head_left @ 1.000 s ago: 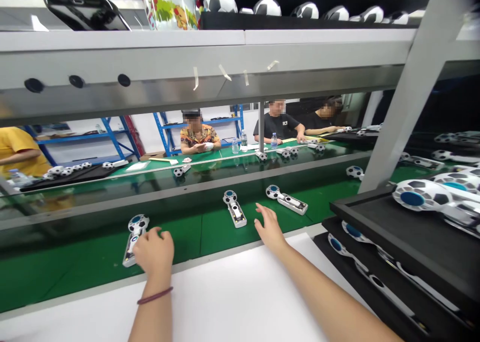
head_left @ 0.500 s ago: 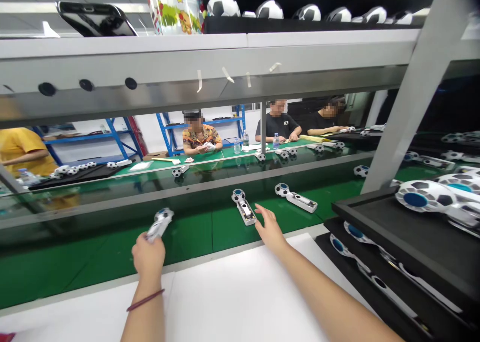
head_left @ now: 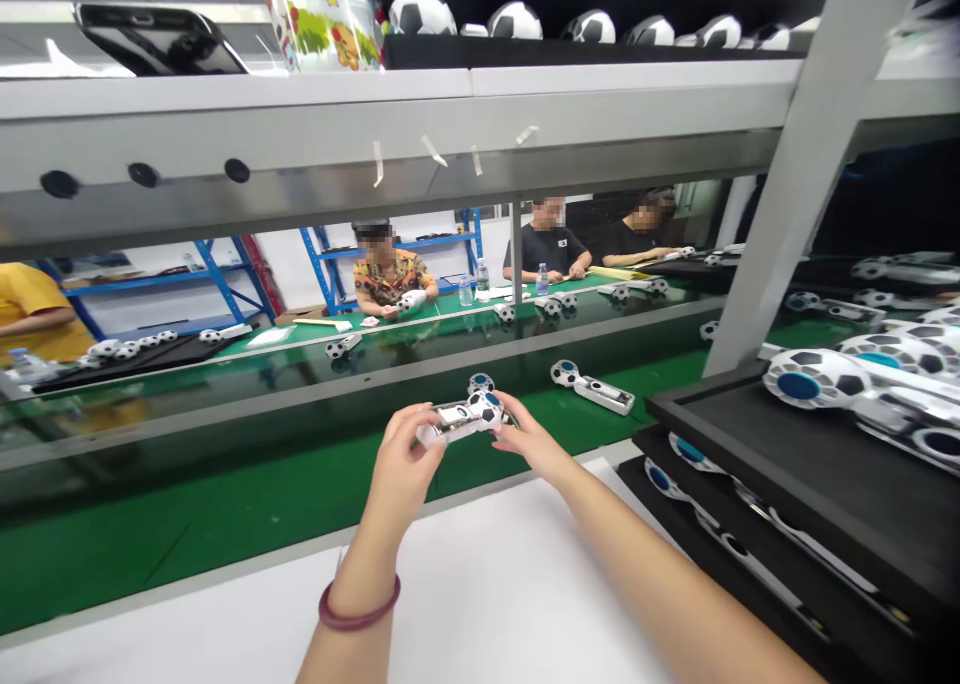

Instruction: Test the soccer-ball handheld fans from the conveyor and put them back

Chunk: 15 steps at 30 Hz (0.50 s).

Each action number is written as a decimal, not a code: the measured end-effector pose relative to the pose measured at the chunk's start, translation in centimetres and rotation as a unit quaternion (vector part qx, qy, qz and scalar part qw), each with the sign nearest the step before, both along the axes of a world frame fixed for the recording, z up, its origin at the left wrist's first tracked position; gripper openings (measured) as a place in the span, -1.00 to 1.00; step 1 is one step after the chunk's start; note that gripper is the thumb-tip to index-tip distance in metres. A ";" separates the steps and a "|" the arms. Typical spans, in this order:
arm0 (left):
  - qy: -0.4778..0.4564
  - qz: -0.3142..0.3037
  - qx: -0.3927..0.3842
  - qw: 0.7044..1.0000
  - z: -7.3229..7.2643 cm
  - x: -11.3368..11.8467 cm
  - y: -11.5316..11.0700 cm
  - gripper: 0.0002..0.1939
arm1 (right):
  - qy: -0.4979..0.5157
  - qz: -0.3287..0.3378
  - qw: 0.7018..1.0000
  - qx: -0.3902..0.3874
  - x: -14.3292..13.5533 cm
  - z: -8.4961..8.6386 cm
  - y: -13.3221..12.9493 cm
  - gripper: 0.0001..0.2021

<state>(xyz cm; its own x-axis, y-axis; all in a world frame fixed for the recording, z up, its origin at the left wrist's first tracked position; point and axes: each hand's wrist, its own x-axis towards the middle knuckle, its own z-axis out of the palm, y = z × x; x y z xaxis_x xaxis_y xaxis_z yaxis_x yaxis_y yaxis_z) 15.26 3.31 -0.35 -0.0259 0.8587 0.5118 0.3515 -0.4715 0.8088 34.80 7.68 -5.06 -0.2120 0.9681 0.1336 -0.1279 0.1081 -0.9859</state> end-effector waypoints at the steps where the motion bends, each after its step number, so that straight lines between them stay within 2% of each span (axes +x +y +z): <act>1: -0.008 -0.024 0.008 1.000 0.2 0.1 -0.3 -0.80 | 0.009 -0.004 1.000 -0.001 0.0 0.1 0.1 -0.46; 4: -0.044 -0.060 0.011 0.997 0.4 0.5 -0.6 -0.82 | 0.040 -0.020 0.999 0.012 0.0 0.2 0.4 -0.44; 9: -0.130 -0.072 0.003 0.989 0.3 1.2 -0.9 -0.85 | 0.070 -0.086 0.991 0.081 0.2 0.4 0.8 -0.40; 12: -0.176 -0.102 -0.079 0.976 0.9 1.2 -1.3 -0.75 | 0.036 -0.127 0.975 0.176 1.0 1.1 0.5 -0.48; 15: -0.200 -0.134 -0.216 0.946 1.8 0.7 -1.9 -0.55 | -0.018 -0.119 0.963 0.242 1.8 2.5 -0.1 -0.57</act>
<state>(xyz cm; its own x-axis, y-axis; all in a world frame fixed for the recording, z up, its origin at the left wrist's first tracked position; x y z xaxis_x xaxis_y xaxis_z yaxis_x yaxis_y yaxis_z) 15.97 1.41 1.42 0.1046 0.9888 0.1064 -0.1087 -0.0949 0.9895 36.63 7.55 -2.56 -0.0040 0.8158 0.5783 -0.0091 0.5782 -0.8158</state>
